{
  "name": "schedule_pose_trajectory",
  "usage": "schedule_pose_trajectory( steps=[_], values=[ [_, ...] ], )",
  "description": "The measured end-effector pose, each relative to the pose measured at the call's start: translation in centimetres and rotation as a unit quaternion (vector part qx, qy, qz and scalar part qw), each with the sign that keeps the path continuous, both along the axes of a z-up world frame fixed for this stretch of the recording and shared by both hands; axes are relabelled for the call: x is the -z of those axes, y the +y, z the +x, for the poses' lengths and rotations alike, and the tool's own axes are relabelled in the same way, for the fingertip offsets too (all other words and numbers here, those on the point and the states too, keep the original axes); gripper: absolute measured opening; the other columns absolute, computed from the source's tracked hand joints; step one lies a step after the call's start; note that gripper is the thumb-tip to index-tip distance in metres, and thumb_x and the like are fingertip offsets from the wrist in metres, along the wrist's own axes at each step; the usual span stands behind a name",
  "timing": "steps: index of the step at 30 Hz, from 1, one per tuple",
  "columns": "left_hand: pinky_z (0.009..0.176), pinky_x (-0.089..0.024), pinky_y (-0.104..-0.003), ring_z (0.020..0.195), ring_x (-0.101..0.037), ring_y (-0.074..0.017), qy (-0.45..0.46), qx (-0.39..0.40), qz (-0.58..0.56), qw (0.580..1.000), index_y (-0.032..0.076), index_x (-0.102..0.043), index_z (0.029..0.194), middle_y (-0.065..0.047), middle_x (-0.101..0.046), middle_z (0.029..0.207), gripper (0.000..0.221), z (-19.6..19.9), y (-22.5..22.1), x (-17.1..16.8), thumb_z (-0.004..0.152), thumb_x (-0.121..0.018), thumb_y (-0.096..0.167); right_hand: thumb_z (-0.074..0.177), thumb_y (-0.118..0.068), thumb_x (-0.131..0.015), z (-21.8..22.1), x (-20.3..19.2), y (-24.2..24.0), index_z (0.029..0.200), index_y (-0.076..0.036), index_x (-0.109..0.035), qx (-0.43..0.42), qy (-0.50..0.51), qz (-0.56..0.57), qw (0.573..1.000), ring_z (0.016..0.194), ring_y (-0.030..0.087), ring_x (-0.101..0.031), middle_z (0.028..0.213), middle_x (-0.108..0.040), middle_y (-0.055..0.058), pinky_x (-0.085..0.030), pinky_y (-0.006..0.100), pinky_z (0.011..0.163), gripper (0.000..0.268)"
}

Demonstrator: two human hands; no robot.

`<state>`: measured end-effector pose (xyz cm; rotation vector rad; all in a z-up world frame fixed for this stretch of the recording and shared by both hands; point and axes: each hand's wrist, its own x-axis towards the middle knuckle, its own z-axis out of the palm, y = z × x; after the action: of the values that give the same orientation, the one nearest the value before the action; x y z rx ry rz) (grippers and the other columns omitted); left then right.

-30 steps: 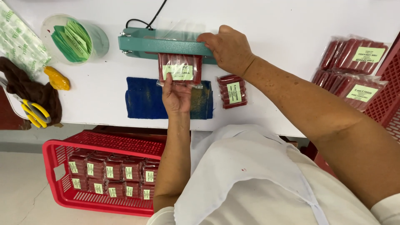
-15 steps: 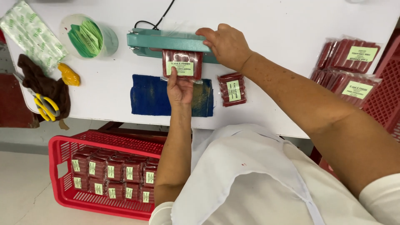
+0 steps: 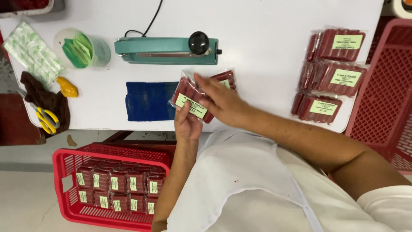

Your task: The person places vacuum-sealed packages of red meat into a heat-sealing machine, seals them, and then stacks the sealed packages into a red basket. The process is repeated for multiple packages.

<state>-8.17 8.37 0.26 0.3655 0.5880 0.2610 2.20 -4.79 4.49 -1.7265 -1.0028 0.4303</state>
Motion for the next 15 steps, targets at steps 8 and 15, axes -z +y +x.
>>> schedule_pose_trajectory(
  steps=[8,15],
  values=[
    [0.092,-0.061,-0.046,0.099,-0.075,-0.0279,0.134,0.112,0.059,0.983,0.011,-0.069,0.121,-0.015,-0.076,0.109,0.034,1.3,-2.2,5.3,0.087,-0.074,0.012,0.101,-0.025,-0.059,-0.2,-0.1,-8.8,0.157,-0.008,-0.030,-0.044,0.273,-0.155,0.948,0.143,0.041,-0.035,0.157,-0.035,0.024,-0.031,0.053,0.117,0.066],
    [0.077,-0.060,-0.036,0.087,-0.068,-0.0182,0.260,0.210,0.243,0.911,0.010,-0.061,0.111,-0.005,-0.070,0.097,0.029,5.6,-5.1,8.3,0.086,-0.076,0.012,0.100,0.015,-0.036,13.5,-10.4,-15.1,0.146,-0.008,-0.051,0.267,0.227,-0.522,0.778,0.126,0.042,-0.051,0.149,-0.046,0.022,-0.043,0.051,0.109,0.054]
  ],
)
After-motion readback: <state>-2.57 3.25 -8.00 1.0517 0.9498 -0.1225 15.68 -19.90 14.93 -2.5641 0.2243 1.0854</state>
